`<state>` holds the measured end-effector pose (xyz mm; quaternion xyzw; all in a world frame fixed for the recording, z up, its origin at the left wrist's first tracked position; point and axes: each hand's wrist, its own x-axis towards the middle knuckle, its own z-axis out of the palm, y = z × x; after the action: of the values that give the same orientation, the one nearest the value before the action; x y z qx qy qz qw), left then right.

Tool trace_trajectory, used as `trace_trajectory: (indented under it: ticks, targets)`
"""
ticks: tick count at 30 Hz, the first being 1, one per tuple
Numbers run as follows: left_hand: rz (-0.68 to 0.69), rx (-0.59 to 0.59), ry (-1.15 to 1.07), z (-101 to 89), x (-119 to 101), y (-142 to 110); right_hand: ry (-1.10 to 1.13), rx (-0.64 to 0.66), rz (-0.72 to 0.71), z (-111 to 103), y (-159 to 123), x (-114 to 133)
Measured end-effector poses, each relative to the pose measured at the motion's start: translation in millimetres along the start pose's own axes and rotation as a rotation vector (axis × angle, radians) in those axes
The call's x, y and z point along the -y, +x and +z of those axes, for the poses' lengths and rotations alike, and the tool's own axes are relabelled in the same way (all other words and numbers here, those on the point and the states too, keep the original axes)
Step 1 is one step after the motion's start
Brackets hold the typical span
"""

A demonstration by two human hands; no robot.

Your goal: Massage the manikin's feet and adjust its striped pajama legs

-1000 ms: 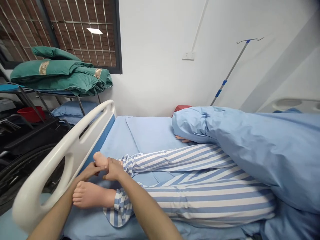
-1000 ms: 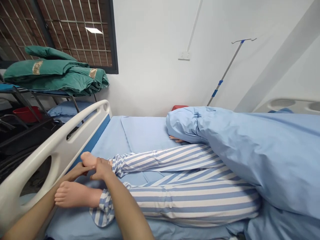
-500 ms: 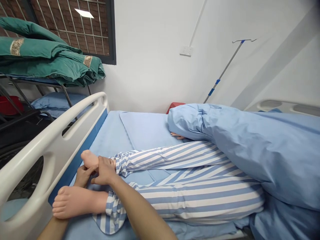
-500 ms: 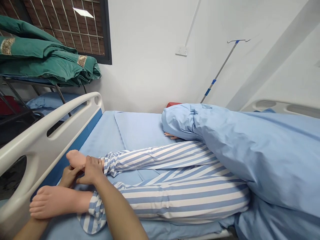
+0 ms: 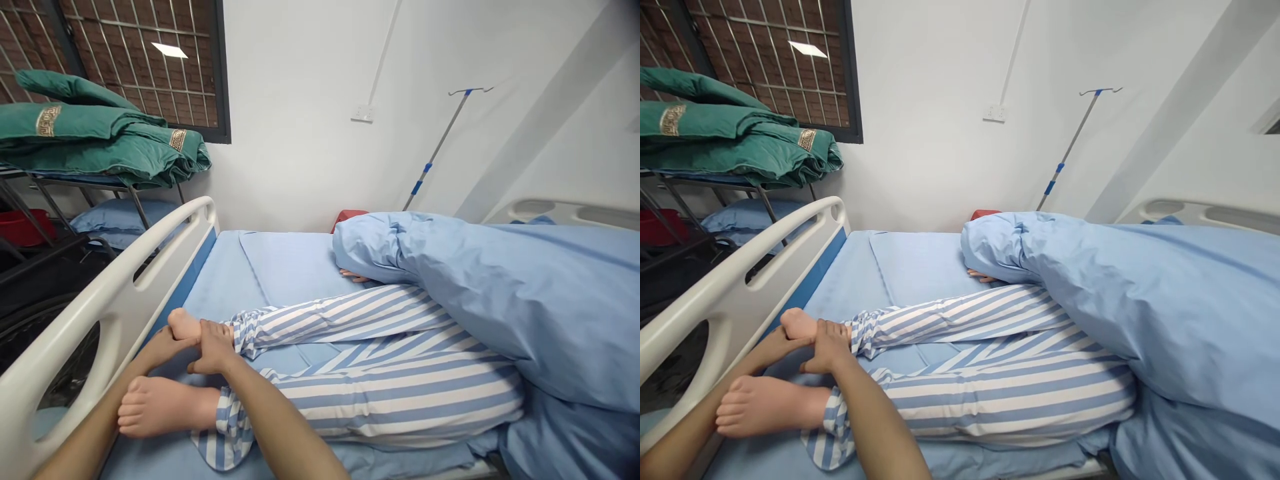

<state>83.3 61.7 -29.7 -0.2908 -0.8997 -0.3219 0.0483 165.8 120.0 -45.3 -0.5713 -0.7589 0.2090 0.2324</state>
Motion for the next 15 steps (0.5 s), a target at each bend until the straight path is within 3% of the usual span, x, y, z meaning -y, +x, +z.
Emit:
trace_trajectory:
  ticks: [1,5,10,12,15]
  targets:
    - [0.001,-0.068,0.039,-1.1,0.3,-3.9,-0.001,-0.001,0.0,0.6,0.1,-0.4]
    - [0.049,-0.055,0.058,3.8,-0.4,-0.5,0.003,-0.019,0.004,3.9,0.7,-2.5]
    - [0.053,-0.029,0.091,26.5,14.7,5.4,0.002,-0.029,-0.008,5.7,0.0,-4.3]
    - [0.142,0.145,0.086,39.5,23.0,9.4,-0.002,-0.031,-0.007,5.9,-0.5,-4.4]
    - [0.292,0.617,-0.216,59.1,25.1,28.5,0.004,-0.039,-0.007,6.5,-0.4,-4.2]
